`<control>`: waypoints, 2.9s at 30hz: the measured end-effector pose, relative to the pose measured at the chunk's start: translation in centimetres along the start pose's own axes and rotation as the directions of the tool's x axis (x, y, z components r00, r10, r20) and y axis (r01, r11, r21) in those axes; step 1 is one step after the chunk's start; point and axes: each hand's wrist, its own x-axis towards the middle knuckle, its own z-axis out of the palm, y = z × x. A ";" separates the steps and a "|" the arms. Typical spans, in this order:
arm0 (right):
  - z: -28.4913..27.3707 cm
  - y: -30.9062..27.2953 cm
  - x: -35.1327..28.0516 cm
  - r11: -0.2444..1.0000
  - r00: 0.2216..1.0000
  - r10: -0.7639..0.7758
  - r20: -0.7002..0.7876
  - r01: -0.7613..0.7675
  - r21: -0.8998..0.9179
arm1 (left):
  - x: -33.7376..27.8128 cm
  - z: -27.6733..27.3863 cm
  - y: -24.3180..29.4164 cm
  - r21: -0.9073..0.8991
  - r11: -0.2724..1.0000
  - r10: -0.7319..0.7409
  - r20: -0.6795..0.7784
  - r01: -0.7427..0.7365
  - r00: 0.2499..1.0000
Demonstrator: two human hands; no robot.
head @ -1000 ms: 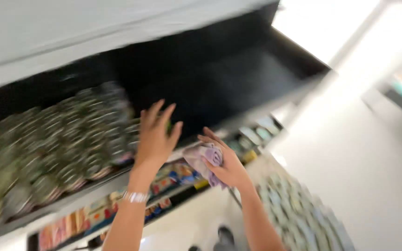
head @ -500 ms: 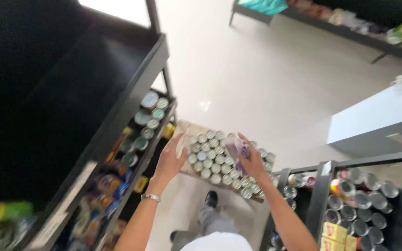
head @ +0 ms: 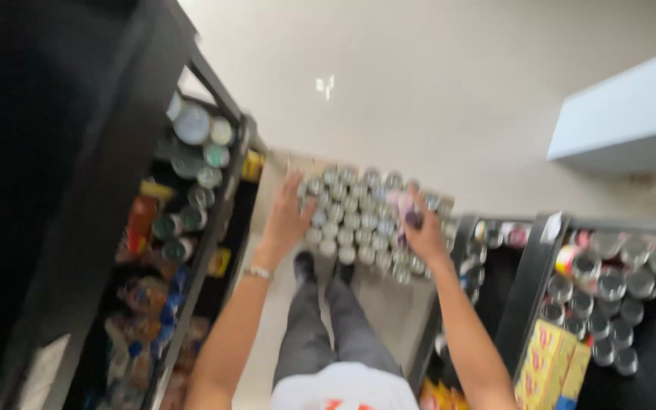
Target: The recorder is wiping canned goods with a cloth and placing them onto grocery store shelves.
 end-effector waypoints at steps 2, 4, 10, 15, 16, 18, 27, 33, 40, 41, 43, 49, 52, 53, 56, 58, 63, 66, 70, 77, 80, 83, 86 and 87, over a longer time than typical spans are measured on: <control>1.6 1.5 2.4 0.980 0.979 -0.195 -0.060 0.197 0.030 | 1.6 -0.6 0.1 0.018 1.000 -0.025 -0.015 0.025 1.000; 3.8 2.4 3.1 0.984 0.983 -0.171 -0.065 0.174 0.045 | 1.5 0.8 -2.7 0.023 0.999 -0.041 0.005 0.041 0.999; 12.6 5.8 7.2 0.994 0.994 -0.080 -0.071 0.085 0.064 | 1.9 5.0 -11.3 0.114 0.993 -0.014 0.048 0.008 0.999; 18.1 6.8 9.4 0.984 0.996 -0.071 -0.051 0.078 0.163 | 4.1 8.6 -17.6 0.186 0.926 -0.370 0.288 0.328 0.883; 19.0 7.2 10.0 0.986 0.999 -0.051 -0.017 0.054 0.159 | 4.4 9.9 -19.7 0.279 0.888 -0.445 0.323 0.365 0.835; 20.6 7.4 9.5 0.986 1.000 -0.027 -0.002 0.027 0.162 | 3.3 11.5 -22.1 0.376 0.847 -0.506 0.355 0.376 0.786; 22.6 5.7 12.7 0.970 0.972 0.133 0.193 -0.167 0.175 | 2.7 15.0 -29.6 0.277 0.900 -0.427 0.413 0.335 0.804; 24.4 4.9 12.5 0.959 0.977 0.144 0.155 -0.176 0.221 | 4.0 16.0 -31.4 0.365 0.875 -0.474 0.517 0.318 0.713; 24.8 2.4 12.7 0.947 0.958 0.191 0.215 -0.238 0.215 | 4.3 15.2 -29.8 0.214 0.860 -0.510 0.409 0.464 0.756; 25.0 2.4 12.5 0.945 0.954 0.197 0.225 -0.246 0.217 | 4.0 14.5 -29.1 0.193 0.849 -0.526 0.385 0.491 0.758; 25.2 2.4 12.5 0.946 0.953 0.197 0.230 -0.247 0.211 | 4.0 14.9 -29.9 0.194 0.840 -0.542 0.365 0.507 0.757; 26.1 2.0 13.2 0.989 0.962 0.143 0.234 -0.146 -0.003 | 6.2 11.1 -24.0 0.240 0.822 -0.568 0.286 0.516 0.772; 26.0 1.1 13.3 0.990 0.957 0.127 0.262 -0.105 -0.094 | 7.0 9.8 -21.3 0.228 0.841 -0.538 0.258 0.490 0.803; 25.8 0.6 13.5 0.988 0.953 0.119 0.278 -0.086 -0.128 | 7.3 9.4 -20.6 0.219 0.850 -0.524 0.248 0.479 0.815; 25.4 -0.6 14.1 0.996 0.932 0.051 0.358 -0.021 -0.087 | 8.2 7.3 -16.6 0.224 0.853 -0.519 0.254 0.472 0.816; 28.5 3.8 14.8 0.993 0.957 -0.120 0.263 0.120 0.015 | 8.5 5.7 -13.1 0.148 0.859 -0.511 0.275 0.490 0.814; 29.1 5.0 14.1 0.914 0.950 -0.310 -0.038 0.309 0.265 | 7.7 2.7 -10.5 -0.095 0.904 -0.385 0.249 0.418 0.889; 28.2 5.1 13.4 0.941 0.987 -0.158 -0.036 0.161 0.296 | 5.3 2.9 -14.4 -0.205 0.879 -0.373 0.269 0.431 0.888; 27.9 6.0 12.5 0.968 0.998 -0.069 0.006 0.065 0.244 | -2.2 10.0 -27.2 0.442 0.857 -0.486 0.525 0.264 0.699; 26.8 6.3 9.7 0.973 0.995 0.039 0.092 -0.059 0.225 | -5.5 13.6 -32.3 0.463 0.874 -0.380 0.463 0.147 0.801; 27.4 7.5 8.9 0.964 0.995 0.077 0.067 -0.091 0.249 | -3.4 11.5 -28.3 0.397 0.880 -0.429 0.423 0.262 0.798; 26.1 7.7 8.3 0.967 0.995 0.075 0.065 -0.088 0.237 | -3.6 11.3 -28.5 0.354 0.893 -0.409 0.385 0.277 0.828; 26.2 9.6 7.9 0.960 0.993 0.103 0.060 -0.115 0.255 | -3.1 9.1 -25.3 0.286 0.877 -0.464 0.288 0.387 0.838; 26.1 9.9 7.7 0.959 0.993 0.102 0.056 -0.113 0.259 | -3.3 8.7 -24.5 0.288 0.878 -0.460 0.288 0.382 0.840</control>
